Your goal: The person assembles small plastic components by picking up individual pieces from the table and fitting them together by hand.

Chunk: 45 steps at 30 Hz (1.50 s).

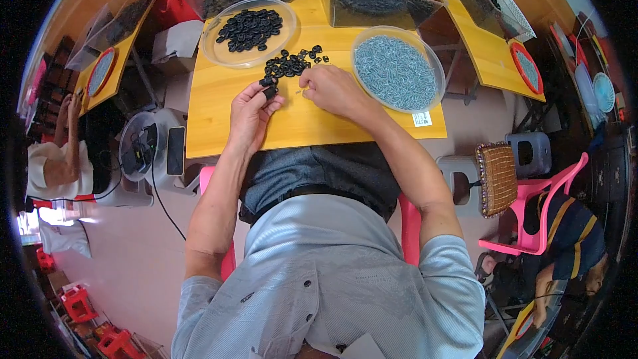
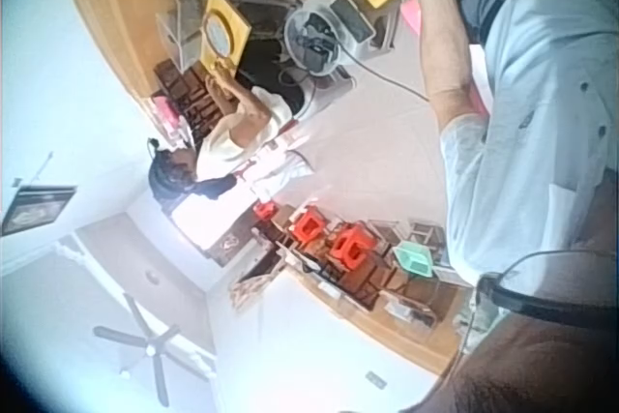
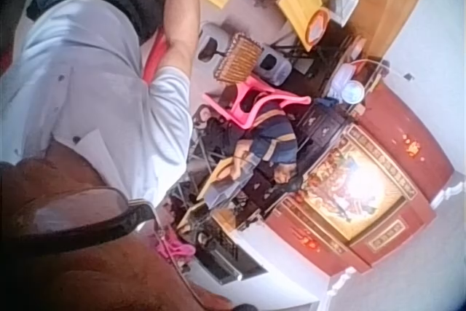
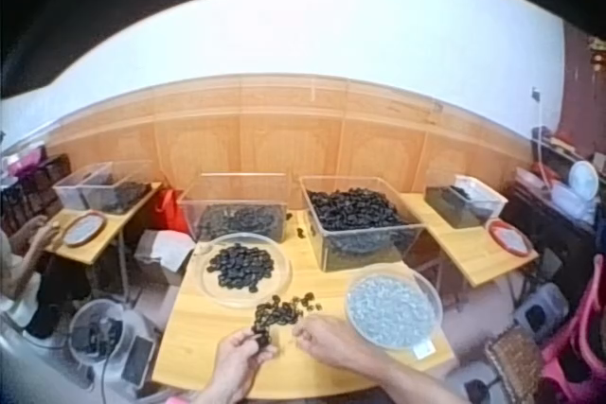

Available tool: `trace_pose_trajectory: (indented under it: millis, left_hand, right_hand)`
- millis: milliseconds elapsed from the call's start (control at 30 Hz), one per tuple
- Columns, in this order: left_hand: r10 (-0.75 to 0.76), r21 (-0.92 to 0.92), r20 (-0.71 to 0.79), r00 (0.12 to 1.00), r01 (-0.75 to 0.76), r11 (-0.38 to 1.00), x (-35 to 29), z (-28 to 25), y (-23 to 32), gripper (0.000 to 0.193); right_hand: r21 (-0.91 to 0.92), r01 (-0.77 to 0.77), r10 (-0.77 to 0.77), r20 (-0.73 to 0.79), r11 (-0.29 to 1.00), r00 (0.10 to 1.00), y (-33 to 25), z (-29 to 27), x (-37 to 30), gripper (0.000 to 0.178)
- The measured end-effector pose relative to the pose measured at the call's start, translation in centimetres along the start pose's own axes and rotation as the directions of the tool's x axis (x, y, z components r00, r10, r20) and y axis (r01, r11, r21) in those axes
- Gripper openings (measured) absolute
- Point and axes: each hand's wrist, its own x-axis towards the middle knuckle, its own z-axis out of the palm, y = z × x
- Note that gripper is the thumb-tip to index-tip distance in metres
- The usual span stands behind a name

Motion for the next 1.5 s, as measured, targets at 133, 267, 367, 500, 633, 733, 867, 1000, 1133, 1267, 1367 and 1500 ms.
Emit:
trace_pose_trajectory:
  millis: [133,267,367,500,633,733,867,1000,1133,1267,1367,1500]
  left_hand:
    - [-0.004,0.0,-0.001,1.0,0.004,1.0,-0.1,0.1,0.1,0.016]
    - [-0.004,0.008,-0.002,1.0,0.004,1.0,0.1,0.0,-0.1,0.016]
    - [0.001,0.023,0.006,1.0,-0.002,1.0,0.1,0.0,-0.1,0.016]
    - [0.011,0.073,0.009,1.0,-0.012,0.997,0.0,0.2,-0.2,0.016]
    - [0.017,0.163,0.02,1.0,-0.02,0.986,0.1,0.2,-0.5,0.019]
    - [0.013,0.224,-0.001,1.0,-0.012,0.975,0.0,0.3,-0.8,0.019]
    - [0.039,0.256,0.004,0.999,-0.039,0.966,-0.1,0.3,-1.0,0.018]
    - [0.047,0.256,-0.014,0.999,-0.041,0.966,-0.3,1.1,-0.9,0.016]
    - [0.053,0.239,-0.017,0.998,-0.047,0.97,-0.3,1.0,-0.9,0.014]
    - [0.051,0.252,-0.01,0.999,-0.047,0.967,-0.4,1.1,-0.8,0.014]
    - [0.045,0.247,-0.011,0.999,-0.04,0.968,-0.5,1.2,-0.8,0.014]
    - [0.056,0.337,-0.002,0.998,-0.052,0.94,-0.6,1.1,-0.9,0.014]
  right_hand:
    - [0.001,-0.009,0.009,0.003,1.0,1.0,0.4,0.3,0.1,0.014]
    - [-0.008,-0.031,0.031,-0.004,0.999,1.0,-0.1,0.0,0.1,0.012]
    - [-0.014,-0.038,0.039,0.006,0.999,0.999,-0.2,-0.1,0.1,0.011]
    - [0.067,-0.062,0.061,0.012,0.996,0.998,0.3,0.2,0.1,0.011]
    - [0.363,-0.115,0.128,-0.012,0.925,0.992,0.2,0.0,-0.1,0.01]
    - [0.598,-0.149,0.14,0.062,0.788,0.988,0.6,0.5,0.1,0.006]
    - [0.656,-0.154,0.141,0.073,0.739,0.987,-0.3,0.7,-0.2,0.006]
    - [0.724,-0.112,0.135,0.026,0.68,0.99,-0.3,1.7,-0.5,0.006]
    - [0.705,-0.095,0.142,-0.008,0.703,0.99,-0.6,2.0,-0.5,0.005]
    - [0.685,-0.121,0.156,0.011,0.718,0.988,-0.7,2.0,-0.5,0.004]
    - [0.696,-0.118,0.15,0.015,0.708,0.989,-0.7,2.1,-0.5,0.005]
    - [0.717,-0.16,0.16,0.069,0.678,0.985,-0.4,2.1,-0.4,0.006]
